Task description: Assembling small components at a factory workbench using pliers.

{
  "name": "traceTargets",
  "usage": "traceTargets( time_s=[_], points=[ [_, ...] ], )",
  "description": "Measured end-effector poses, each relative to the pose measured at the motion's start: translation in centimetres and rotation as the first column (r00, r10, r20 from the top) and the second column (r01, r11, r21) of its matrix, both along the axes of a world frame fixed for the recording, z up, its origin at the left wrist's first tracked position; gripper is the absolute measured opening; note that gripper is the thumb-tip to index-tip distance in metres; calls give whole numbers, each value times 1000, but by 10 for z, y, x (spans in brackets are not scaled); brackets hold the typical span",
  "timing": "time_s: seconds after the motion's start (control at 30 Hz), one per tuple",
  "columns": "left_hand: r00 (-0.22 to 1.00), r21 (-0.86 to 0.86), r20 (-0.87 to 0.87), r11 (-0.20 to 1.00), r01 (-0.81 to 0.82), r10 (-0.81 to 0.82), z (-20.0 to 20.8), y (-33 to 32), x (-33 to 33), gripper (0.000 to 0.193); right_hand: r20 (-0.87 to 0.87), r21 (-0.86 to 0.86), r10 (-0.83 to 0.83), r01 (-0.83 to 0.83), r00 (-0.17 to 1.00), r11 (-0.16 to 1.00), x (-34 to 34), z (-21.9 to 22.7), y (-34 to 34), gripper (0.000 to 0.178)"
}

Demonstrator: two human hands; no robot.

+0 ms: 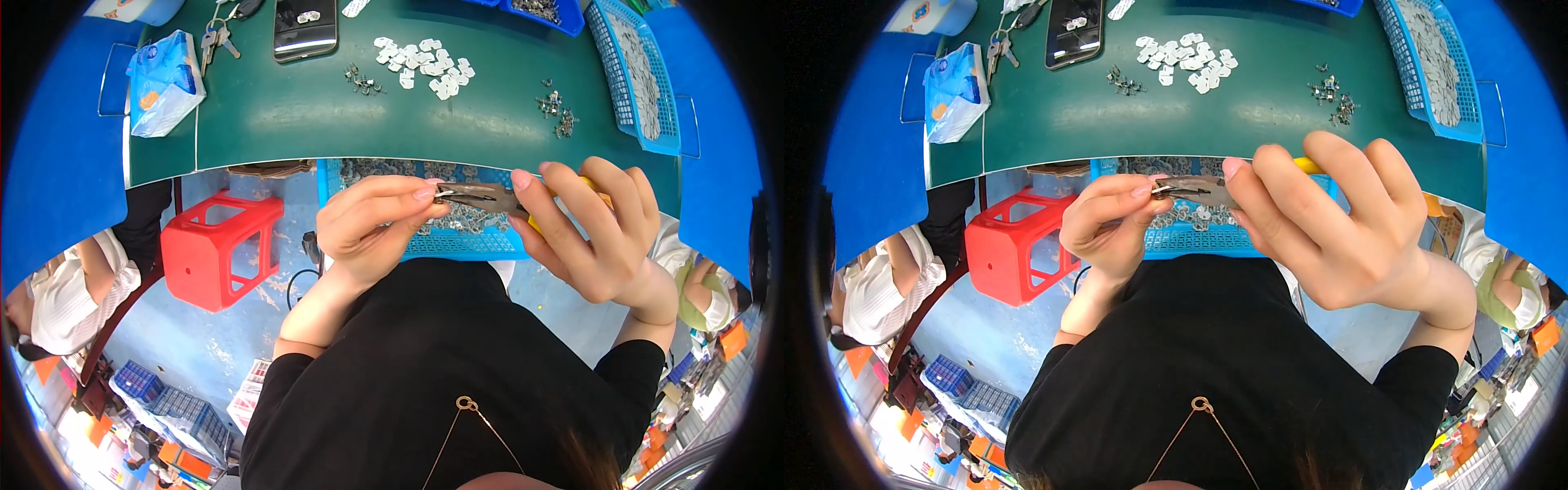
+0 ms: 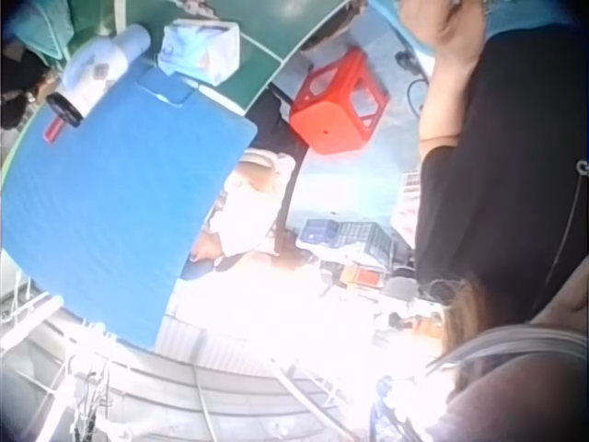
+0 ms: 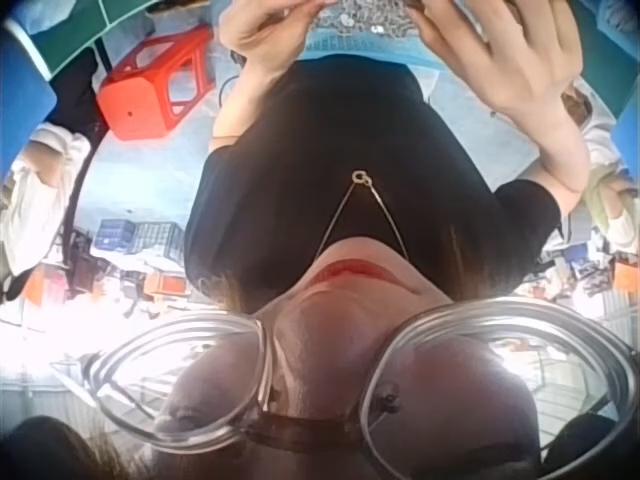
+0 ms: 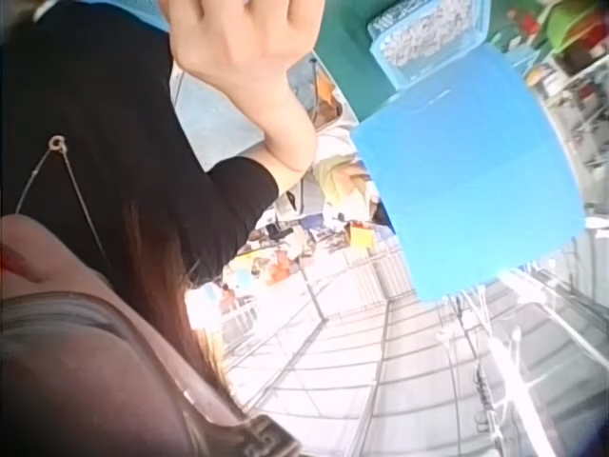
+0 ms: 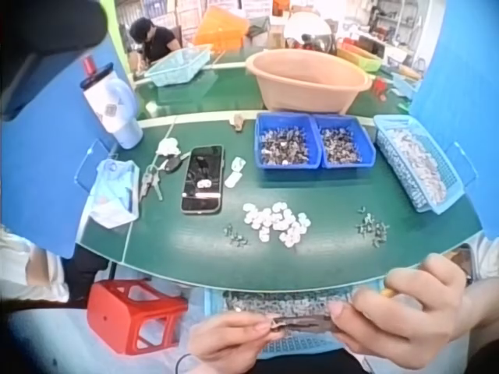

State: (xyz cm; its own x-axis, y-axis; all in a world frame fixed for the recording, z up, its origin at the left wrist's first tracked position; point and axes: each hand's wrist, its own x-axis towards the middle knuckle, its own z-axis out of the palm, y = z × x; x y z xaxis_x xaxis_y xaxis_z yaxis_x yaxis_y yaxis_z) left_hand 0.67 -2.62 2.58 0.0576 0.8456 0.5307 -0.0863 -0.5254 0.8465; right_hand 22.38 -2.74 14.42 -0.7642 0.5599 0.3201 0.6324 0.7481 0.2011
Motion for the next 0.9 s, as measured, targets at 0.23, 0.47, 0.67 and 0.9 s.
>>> traceTargets(
  time_s=[0.23,0.47,0.67,0.9],
  points=[
    [998,23,-44,999,45,-44,3,0,-2,26,9,32,47,-48,999,998,1,-2,1,41],
    [995,6,-96,1000,17,-17,5,-3,1,24,34,42,71,-72,997,997,3,-1,1,39],
    [996,-9,-89,1000,19,-19,6,-2,3,24,-39,-154,-25,18,999,988,2,7,3,40],
    [994,-14,-102,1000,22,-23,8,0,2,24,-21,-132,-55,52,998,990,3,9,3,41]
  ],
)
